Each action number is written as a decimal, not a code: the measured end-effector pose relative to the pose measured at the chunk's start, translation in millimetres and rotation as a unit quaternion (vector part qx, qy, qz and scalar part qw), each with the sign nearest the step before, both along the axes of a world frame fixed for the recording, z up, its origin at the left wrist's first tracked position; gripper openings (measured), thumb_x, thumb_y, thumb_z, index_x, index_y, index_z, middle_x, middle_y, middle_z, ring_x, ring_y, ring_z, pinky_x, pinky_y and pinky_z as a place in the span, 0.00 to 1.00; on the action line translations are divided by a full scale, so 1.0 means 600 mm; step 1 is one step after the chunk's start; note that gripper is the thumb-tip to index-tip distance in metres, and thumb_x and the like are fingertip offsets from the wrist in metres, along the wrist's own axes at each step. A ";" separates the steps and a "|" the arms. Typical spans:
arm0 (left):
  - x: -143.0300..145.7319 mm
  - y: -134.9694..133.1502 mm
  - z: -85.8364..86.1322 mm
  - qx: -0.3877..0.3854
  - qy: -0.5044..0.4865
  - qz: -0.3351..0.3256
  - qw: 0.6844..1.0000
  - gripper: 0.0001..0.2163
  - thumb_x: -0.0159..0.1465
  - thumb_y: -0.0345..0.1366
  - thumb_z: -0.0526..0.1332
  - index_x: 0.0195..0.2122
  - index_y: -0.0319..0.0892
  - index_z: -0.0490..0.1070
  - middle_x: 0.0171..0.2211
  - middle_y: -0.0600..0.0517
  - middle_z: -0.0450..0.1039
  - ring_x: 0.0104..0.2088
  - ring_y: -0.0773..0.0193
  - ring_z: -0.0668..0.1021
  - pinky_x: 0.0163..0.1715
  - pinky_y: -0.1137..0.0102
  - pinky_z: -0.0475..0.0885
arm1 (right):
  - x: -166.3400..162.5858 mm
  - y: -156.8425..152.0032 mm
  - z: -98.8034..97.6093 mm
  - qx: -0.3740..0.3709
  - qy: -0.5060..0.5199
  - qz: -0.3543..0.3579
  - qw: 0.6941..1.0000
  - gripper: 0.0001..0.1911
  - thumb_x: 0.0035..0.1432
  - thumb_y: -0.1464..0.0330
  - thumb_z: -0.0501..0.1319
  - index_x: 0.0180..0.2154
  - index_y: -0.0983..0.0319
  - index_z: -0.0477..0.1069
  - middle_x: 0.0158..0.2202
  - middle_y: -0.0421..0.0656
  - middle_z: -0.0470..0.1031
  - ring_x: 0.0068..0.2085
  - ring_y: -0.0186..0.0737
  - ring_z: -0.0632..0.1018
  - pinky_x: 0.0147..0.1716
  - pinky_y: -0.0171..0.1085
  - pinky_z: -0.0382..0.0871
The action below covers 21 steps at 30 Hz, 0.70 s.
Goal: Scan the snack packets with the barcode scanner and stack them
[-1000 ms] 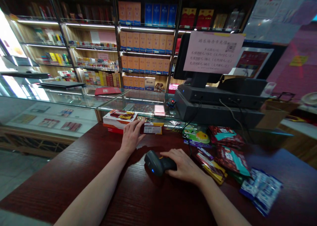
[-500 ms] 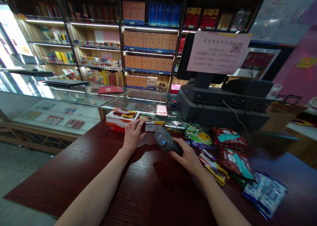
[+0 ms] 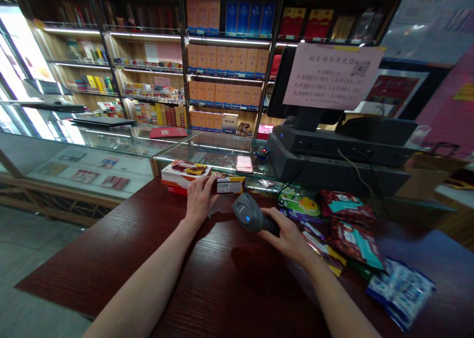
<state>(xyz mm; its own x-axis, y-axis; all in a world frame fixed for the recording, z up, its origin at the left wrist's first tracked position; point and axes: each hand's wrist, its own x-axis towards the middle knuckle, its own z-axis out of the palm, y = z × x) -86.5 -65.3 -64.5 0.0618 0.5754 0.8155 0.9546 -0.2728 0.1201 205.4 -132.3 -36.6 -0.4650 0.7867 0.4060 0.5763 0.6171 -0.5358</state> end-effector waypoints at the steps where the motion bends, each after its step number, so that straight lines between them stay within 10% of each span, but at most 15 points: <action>1: -0.001 0.002 -0.002 -0.001 0.001 0.002 1.000 0.29 0.61 0.40 0.68 0.63 0.46 0.64 0.54 0.41 0.68 0.54 0.47 0.70 0.55 0.56 0.64 | 0.000 0.000 0.000 -0.003 -0.003 0.001 1.000 0.18 0.61 0.63 0.63 0.53 0.57 0.68 0.46 0.44 0.73 0.46 0.45 0.75 0.46 0.40 0.67; 21: 0.002 -0.007 0.007 -0.002 -0.004 -0.009 1.000 0.28 0.62 0.41 0.66 0.63 0.45 0.64 0.54 0.41 0.68 0.53 0.48 0.70 0.53 0.57 0.65 | -0.014 -0.013 -0.012 -0.049 -0.139 0.004 0.989 0.34 0.56 0.61 0.67 0.63 0.52 0.62 0.56 0.45 0.73 0.56 0.50 0.72 0.56 0.49 0.62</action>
<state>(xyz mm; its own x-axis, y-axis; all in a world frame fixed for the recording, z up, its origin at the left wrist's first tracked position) -85.1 -69.7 -60.4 0.0644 0.5779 0.8135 0.9486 -0.2886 0.1299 197.1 -139.9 -43.5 -0.5548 0.8114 0.1839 0.7047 0.5758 -0.4146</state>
